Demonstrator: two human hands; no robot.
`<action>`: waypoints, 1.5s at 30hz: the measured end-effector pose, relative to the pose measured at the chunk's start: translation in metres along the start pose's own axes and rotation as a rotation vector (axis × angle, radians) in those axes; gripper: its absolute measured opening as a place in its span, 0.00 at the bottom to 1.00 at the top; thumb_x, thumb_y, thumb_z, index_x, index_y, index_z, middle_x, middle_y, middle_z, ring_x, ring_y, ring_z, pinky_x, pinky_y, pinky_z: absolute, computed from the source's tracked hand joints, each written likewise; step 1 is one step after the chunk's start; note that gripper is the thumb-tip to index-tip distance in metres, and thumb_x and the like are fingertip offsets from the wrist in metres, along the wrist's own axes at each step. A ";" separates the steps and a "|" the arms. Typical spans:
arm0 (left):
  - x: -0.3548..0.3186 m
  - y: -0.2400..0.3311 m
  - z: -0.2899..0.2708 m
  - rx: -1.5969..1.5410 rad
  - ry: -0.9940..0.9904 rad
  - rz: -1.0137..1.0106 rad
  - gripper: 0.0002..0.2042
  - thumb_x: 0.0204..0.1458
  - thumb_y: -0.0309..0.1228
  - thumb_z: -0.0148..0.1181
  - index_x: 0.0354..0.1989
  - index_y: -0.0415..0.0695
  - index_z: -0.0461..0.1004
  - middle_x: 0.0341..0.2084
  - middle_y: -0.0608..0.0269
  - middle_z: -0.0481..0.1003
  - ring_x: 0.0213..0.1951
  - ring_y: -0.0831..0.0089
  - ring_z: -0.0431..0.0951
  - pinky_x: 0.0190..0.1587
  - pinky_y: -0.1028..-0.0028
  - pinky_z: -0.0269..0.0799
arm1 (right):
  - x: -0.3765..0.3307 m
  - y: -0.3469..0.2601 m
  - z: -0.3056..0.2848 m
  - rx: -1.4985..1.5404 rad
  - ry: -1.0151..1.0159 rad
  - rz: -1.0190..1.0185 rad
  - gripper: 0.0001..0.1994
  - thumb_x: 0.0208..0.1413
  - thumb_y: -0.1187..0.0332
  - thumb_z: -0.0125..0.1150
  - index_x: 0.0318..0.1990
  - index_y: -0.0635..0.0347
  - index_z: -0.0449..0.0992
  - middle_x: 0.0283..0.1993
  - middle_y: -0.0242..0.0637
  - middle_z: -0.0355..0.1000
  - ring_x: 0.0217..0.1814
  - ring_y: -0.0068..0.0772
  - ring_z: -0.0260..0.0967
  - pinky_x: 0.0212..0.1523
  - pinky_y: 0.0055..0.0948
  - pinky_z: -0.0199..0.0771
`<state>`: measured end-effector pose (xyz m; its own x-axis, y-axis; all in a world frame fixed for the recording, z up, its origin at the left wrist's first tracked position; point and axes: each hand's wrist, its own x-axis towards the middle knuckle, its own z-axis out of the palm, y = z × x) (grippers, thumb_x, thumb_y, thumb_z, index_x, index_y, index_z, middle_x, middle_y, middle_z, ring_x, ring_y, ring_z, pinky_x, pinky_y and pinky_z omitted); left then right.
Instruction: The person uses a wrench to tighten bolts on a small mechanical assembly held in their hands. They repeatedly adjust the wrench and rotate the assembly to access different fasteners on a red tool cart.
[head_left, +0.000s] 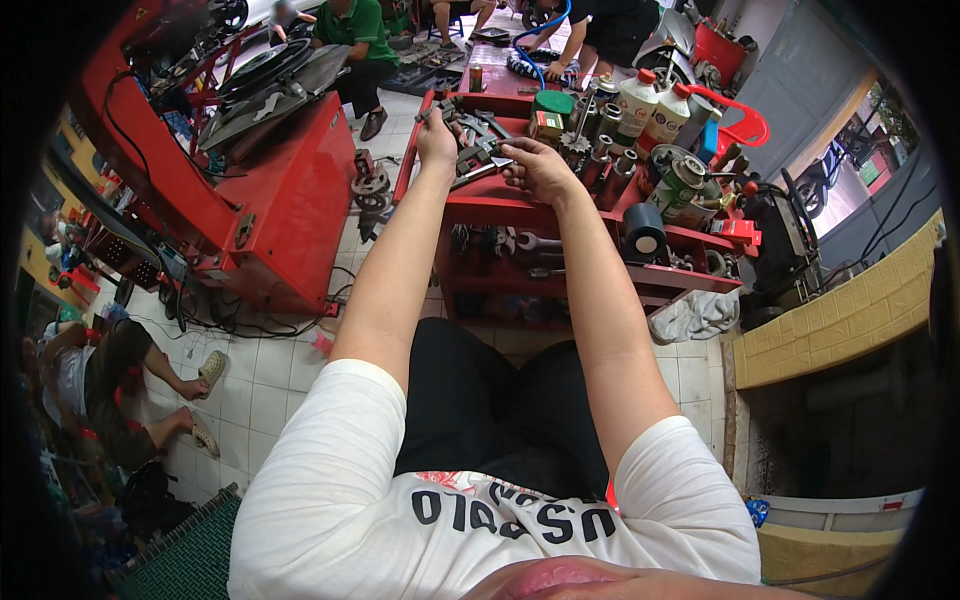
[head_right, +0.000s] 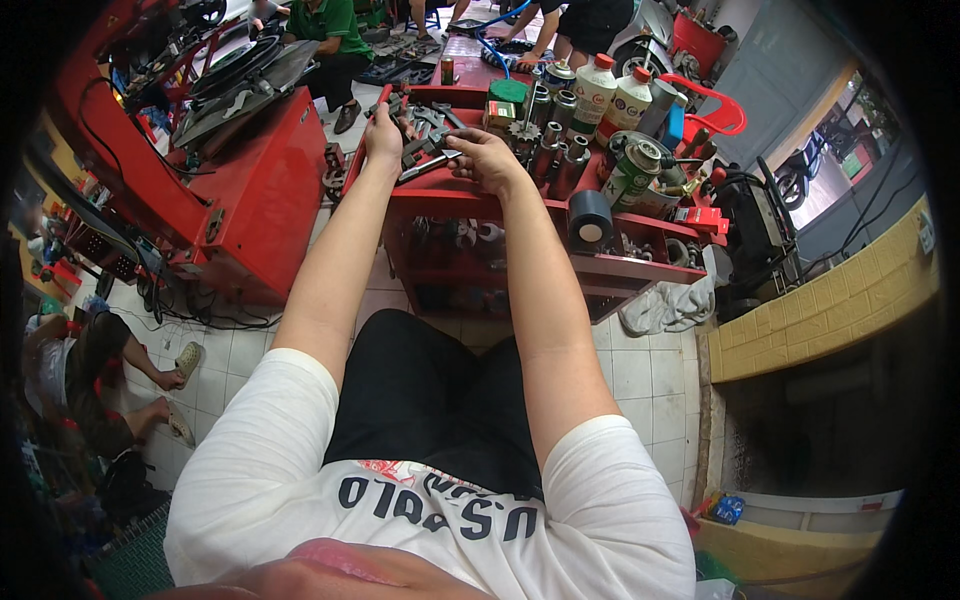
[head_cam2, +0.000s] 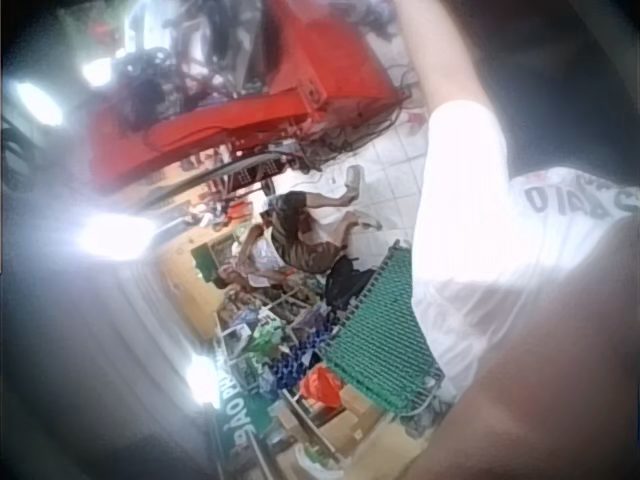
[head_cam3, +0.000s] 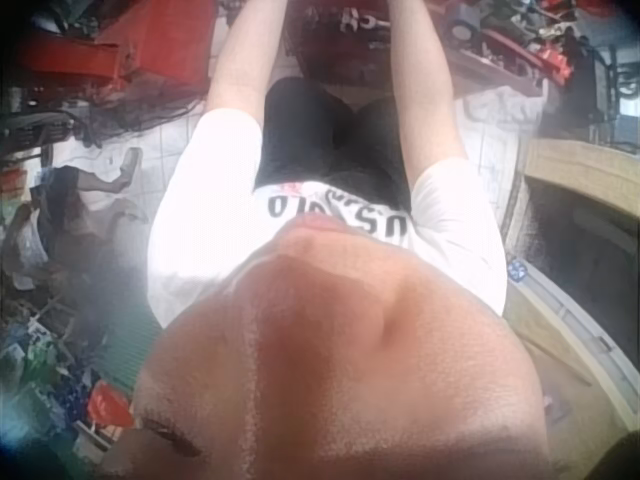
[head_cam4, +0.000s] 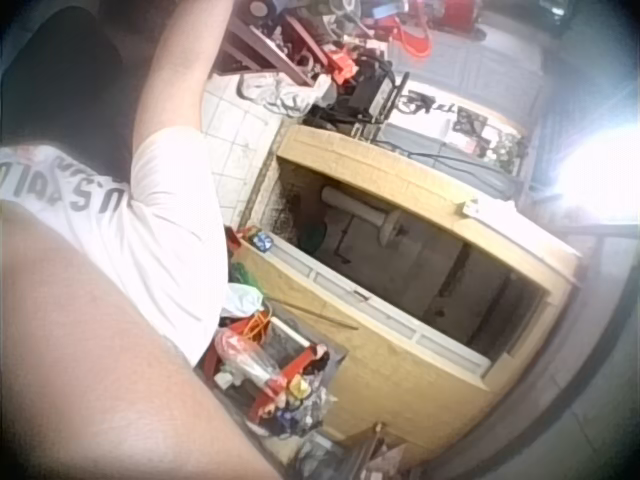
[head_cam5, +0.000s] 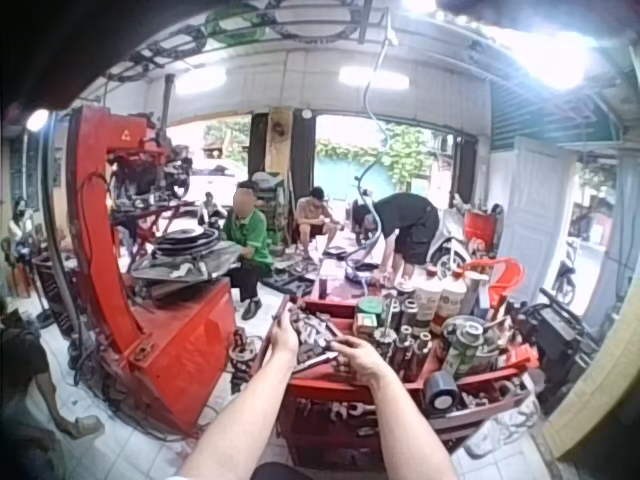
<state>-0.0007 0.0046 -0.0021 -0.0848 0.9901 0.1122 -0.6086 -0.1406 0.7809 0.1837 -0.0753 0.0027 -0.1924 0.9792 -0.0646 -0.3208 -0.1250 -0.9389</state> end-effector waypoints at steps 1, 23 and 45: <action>-0.001 0.000 0.001 -0.002 0.002 0.000 0.20 0.66 0.46 0.45 0.32 0.40 0.70 0.15 0.65 0.67 0.15 0.72 0.68 0.20 0.70 0.66 | 0.000 0.001 -0.001 0.013 -0.014 -0.009 0.11 0.61 0.68 0.66 0.49 0.59 0.77 0.40 0.31 0.78 0.30 0.24 0.76 0.32 0.26 0.79; 0.005 -0.006 -0.003 0.077 -0.021 0.039 0.22 0.67 0.47 0.45 0.29 0.41 0.70 0.14 0.64 0.69 0.14 0.72 0.69 0.19 0.71 0.65 | 0.003 0.002 0.004 -0.246 0.009 0.008 0.12 0.62 0.59 0.64 0.45 0.57 0.77 0.29 0.24 0.71 0.23 0.17 0.67 0.27 0.21 0.71; 0.003 -0.007 -0.002 0.173 -0.047 0.073 0.23 0.68 0.45 0.44 0.27 0.40 0.69 0.14 0.63 0.70 0.14 0.72 0.70 0.19 0.70 0.64 | 0.016 0.010 0.013 -0.732 0.155 -0.012 0.19 0.64 0.52 0.61 0.42 0.62 0.76 0.25 0.25 0.67 0.21 0.16 0.61 0.23 0.21 0.62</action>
<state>0.0020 0.0081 -0.0085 -0.0847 0.9765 0.1980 -0.4568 -0.2147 0.8633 0.1655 -0.0634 -0.0035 -0.0430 0.9979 -0.0491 0.3873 -0.0287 -0.9215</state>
